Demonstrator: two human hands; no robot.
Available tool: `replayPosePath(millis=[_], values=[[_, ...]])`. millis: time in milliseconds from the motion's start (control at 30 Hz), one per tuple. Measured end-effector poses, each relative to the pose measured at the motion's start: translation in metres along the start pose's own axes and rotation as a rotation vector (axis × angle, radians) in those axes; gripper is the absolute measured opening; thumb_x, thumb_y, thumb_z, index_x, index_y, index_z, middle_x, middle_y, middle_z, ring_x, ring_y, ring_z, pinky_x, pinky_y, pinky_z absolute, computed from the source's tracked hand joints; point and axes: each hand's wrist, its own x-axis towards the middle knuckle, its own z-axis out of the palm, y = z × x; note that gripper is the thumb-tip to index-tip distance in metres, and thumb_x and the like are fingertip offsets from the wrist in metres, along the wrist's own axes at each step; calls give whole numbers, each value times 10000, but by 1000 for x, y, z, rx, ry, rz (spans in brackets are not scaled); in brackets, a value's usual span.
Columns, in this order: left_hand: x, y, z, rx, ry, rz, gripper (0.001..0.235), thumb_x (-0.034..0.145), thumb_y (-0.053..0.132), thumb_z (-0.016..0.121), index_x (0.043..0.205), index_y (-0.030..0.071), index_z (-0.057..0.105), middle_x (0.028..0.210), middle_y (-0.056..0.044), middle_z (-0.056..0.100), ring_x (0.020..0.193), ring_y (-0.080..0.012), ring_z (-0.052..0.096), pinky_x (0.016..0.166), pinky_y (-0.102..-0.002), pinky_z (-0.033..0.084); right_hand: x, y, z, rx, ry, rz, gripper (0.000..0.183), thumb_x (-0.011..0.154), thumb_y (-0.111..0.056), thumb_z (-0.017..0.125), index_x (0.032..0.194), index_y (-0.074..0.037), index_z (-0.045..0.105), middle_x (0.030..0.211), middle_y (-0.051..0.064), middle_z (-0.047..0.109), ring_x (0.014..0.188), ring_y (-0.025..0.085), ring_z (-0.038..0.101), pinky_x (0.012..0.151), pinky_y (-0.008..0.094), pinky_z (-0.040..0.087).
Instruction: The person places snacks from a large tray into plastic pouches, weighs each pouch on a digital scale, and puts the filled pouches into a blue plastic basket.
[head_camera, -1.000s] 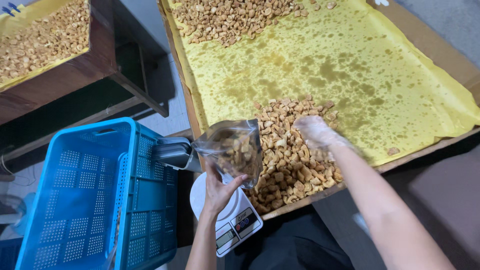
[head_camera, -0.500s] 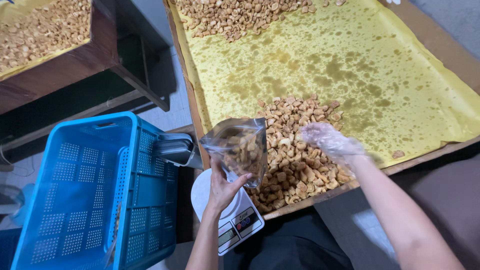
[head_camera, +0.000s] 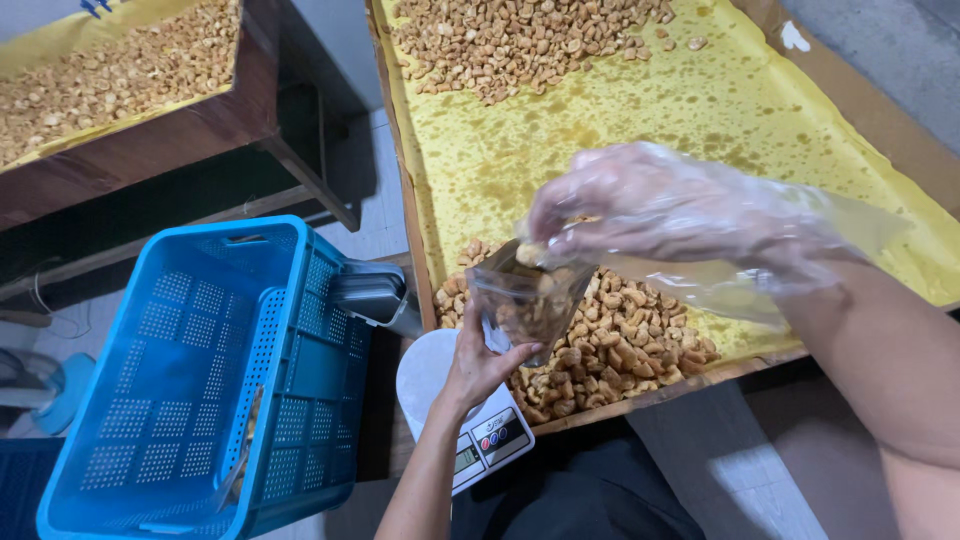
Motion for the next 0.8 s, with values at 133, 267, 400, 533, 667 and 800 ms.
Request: replayPosePath(millis=[133, 267, 400, 533, 667, 800], values=[[-2, 1, 0, -13, -2, 60, 952, 694, 310, 921, 1425, 45, 372, 1390, -187, 549, 1320, -321, 532, 1098, -438, 443, 19, -30, 12, -350, -170, 65, 283, 841, -406, 695, 1083, -275, 758, 881, 57, 727, 801, 211, 672, 687, 361, 517], [-1, 4, -3, 15, -24, 100, 924, 731, 316, 903, 1438, 34, 379, 1408, -189, 545, 1327, -328, 544, 1108, -445, 456, 25, -49, 25, -653, -485, 246, 347, 912, -560, 653, 1113, -285, 716, 832, 48, 755, 758, 196, 676, 687, 313, 490], [0, 14, -3, -54, -32, 10, 1011, 700, 327, 902, 1460, 28, 306, 1418, -191, 522, 1332, -324, 531, 1116, -441, 453, 18, -48, 22, -601, -251, 237, 175, 1001, -381, 585, 1080, -297, 717, 821, 28, 751, 706, 168, 695, 720, 329, 546], [4, 26, -5, -276, -43, -174, 1126, 657, 296, 895, 1514, 88, 194, 1452, -180, 469, 1342, -303, 511, 1122, -444, 436, -18, -11, 19, 253, 442, 263, 212, 908, -232, 689, 1100, -144, 707, 1046, 42, 751, 931, 150, 720, 833, 317, 626], [17, 23, -8, -364, 7, -56, 1069, 699, 287, 883, 1489, 49, 204, 1411, -219, 524, 1300, -313, 575, 1104, -455, 500, -45, 39, 73, 737, 501, 640, 422, 861, -316, 701, 1214, -94, 639, 1232, 103, 701, 1180, 183, 630, 1022, 368, 471], [32, 20, -5, -317, 79, -87, 1047, 695, 269, 872, 1484, 20, 230, 1339, -215, 589, 1224, -304, 633, 1056, -425, 525, -79, 49, 170, 1244, 249, 666, 696, 833, -450, 622, 1377, -30, 519, 1360, 217, 624, 1241, 382, 618, 1117, 591, 452]])
